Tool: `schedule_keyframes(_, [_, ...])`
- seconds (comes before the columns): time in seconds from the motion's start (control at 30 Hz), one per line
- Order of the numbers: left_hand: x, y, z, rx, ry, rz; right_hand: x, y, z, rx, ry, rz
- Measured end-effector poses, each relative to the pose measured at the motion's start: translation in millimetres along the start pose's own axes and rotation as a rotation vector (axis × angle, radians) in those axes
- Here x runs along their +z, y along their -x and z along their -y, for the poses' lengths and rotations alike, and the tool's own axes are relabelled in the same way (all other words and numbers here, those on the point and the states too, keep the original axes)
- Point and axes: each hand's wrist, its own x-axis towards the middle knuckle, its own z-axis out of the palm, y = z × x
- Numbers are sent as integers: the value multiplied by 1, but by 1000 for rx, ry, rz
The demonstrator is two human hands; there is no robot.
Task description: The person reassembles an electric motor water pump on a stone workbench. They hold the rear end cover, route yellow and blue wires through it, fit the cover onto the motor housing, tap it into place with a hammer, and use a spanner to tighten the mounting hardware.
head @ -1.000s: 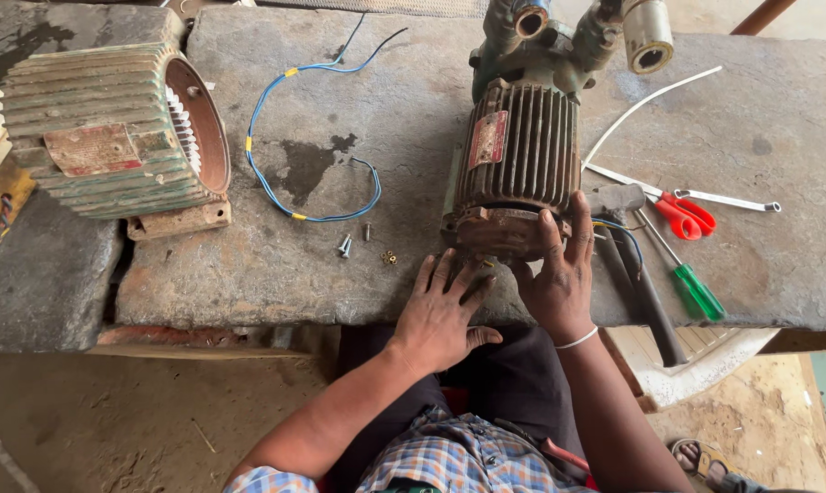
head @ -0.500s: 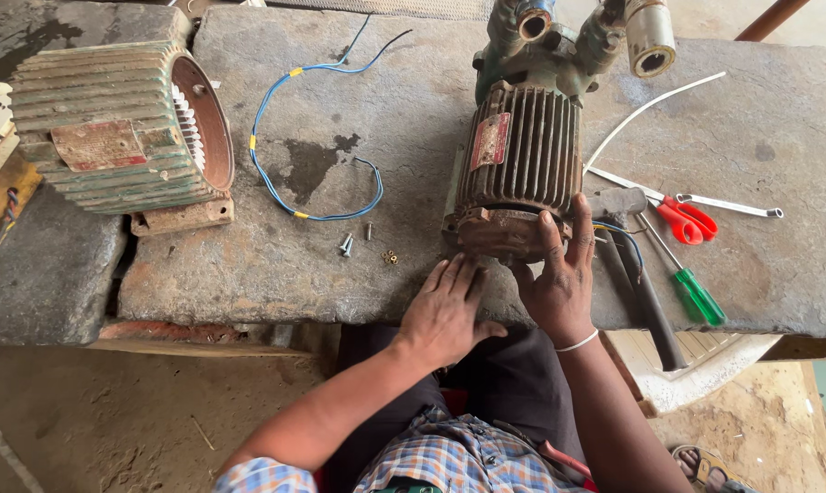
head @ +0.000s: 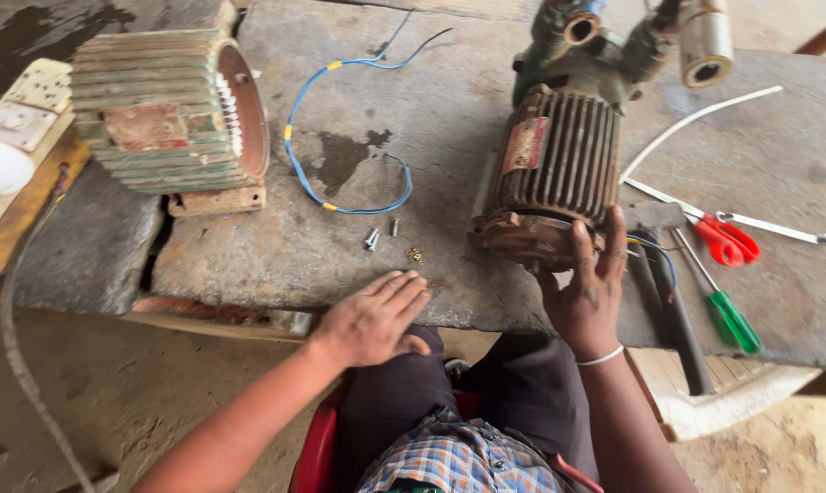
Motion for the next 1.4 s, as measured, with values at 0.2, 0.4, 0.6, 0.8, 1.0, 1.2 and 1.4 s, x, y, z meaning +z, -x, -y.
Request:
schedule_keyframes(0.2, [-16,39,40,3,-59,-10,1,1,1,-20,-7,8])
schedule_keyframes(0.4, [-52,27,63,15,1,-205,-2,-2,5,-16,-16,13])
schedule_keyframes(0.6, [-48,-71,103,-123,282,-518,-5,-8,25,44,-64,-14])
schedule_keyframes(0.8, [-9,-271,172,-470,1125,-514,18,-19,52,185,-55,-227])
schedule_keyframes(1.0, [13,-376,186,-546,1831,-319,28,-27,52,236,-42,-280])
schedule_keyframes(1.2, [17,-388,176,-555,1731,-252,28,-28,49,232,-76,-255])
schedule_keyframes(1.4, [18,-380,159,-454,1279,-457,23,-29,51,239,-31,-252])
